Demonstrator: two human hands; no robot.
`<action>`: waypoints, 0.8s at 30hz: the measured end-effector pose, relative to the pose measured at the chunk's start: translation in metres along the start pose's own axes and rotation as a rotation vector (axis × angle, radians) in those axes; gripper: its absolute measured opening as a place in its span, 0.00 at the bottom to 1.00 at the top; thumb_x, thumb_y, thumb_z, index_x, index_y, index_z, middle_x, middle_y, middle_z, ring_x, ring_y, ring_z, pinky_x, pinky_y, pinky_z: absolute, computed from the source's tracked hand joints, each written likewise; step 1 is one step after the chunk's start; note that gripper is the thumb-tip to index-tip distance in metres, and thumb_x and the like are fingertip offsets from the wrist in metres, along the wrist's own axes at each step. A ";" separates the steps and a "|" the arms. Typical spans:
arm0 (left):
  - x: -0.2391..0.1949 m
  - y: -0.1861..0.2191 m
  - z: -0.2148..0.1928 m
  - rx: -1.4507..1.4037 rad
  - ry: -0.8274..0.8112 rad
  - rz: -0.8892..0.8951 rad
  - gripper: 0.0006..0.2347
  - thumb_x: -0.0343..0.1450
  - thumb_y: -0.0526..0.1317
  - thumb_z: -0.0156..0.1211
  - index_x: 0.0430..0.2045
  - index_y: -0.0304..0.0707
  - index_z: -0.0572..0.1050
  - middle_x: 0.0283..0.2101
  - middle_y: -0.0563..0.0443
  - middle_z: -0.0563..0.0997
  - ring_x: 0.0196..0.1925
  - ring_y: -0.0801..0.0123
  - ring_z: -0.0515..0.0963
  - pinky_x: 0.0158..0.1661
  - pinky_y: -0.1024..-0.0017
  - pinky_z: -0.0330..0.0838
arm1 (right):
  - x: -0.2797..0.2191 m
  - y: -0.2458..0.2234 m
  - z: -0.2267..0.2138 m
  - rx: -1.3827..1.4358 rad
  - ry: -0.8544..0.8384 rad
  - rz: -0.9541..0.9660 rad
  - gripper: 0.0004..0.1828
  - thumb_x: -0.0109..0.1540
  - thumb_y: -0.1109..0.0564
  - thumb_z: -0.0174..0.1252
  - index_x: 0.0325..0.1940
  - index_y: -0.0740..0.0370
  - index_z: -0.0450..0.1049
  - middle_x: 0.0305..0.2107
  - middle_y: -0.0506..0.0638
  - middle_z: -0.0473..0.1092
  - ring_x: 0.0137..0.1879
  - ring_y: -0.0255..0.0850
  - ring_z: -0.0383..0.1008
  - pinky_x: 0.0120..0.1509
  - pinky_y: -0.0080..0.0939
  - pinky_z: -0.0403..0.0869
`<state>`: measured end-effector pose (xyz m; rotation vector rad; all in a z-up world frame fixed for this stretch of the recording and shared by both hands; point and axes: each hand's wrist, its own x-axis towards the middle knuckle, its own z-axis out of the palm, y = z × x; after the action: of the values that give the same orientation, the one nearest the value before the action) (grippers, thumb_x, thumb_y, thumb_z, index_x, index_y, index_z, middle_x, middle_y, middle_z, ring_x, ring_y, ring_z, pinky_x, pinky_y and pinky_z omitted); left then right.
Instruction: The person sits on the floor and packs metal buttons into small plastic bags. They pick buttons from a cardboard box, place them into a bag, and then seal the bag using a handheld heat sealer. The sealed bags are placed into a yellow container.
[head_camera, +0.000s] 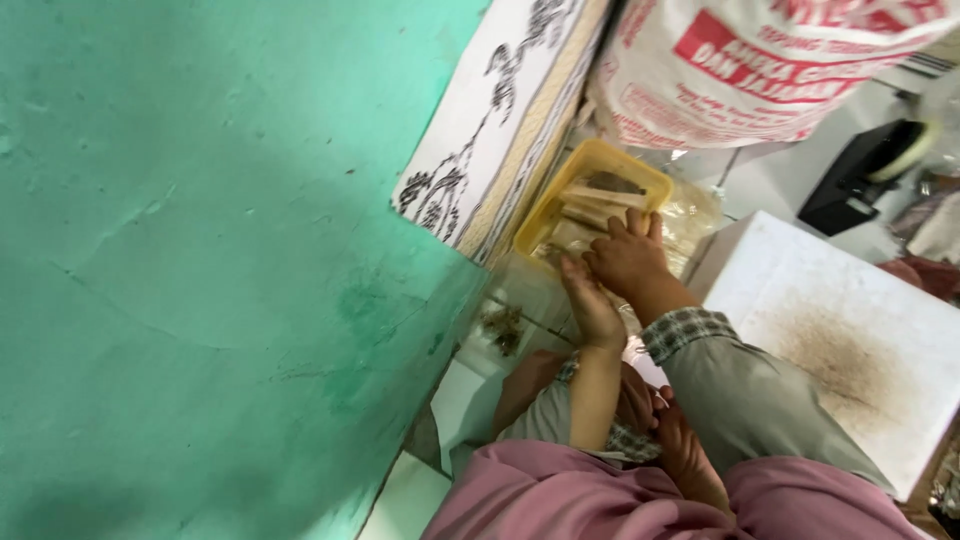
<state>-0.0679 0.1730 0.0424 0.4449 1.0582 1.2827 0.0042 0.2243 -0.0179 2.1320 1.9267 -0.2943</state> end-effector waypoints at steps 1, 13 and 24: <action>0.003 -0.002 0.000 -0.084 -0.007 -0.026 0.32 0.80 0.60 0.25 0.76 0.43 0.36 0.77 0.31 0.32 0.79 0.40 0.34 0.74 0.45 0.32 | -0.006 -0.002 -0.010 0.009 -0.027 0.014 0.24 0.66 0.32 0.42 0.54 0.37 0.78 0.60 0.46 0.64 0.76 0.54 0.47 0.77 0.70 0.44; 0.009 -0.053 -0.040 0.122 -0.097 0.160 0.15 0.80 0.43 0.49 0.56 0.31 0.72 0.62 0.32 0.73 0.67 0.52 0.69 0.69 0.56 0.57 | -0.181 0.007 0.069 0.203 0.377 -0.055 0.16 0.59 0.37 0.58 0.46 0.40 0.79 0.53 0.45 0.73 0.68 0.47 0.66 0.72 0.68 0.59; -0.048 -0.040 -0.075 0.829 -0.776 0.490 0.11 0.77 0.40 0.52 0.24 0.40 0.75 0.28 0.49 0.77 0.35 0.61 0.77 0.41 0.66 0.69 | -0.379 0.034 -0.185 1.015 0.667 -0.441 0.11 0.64 0.57 0.55 0.47 0.61 0.77 0.37 0.56 0.77 0.42 0.55 0.78 0.48 0.57 0.76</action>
<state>-0.1045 0.0969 -0.0072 1.7583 0.7690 0.8675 -0.0047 -0.0775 0.2783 2.5250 3.1348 -0.8984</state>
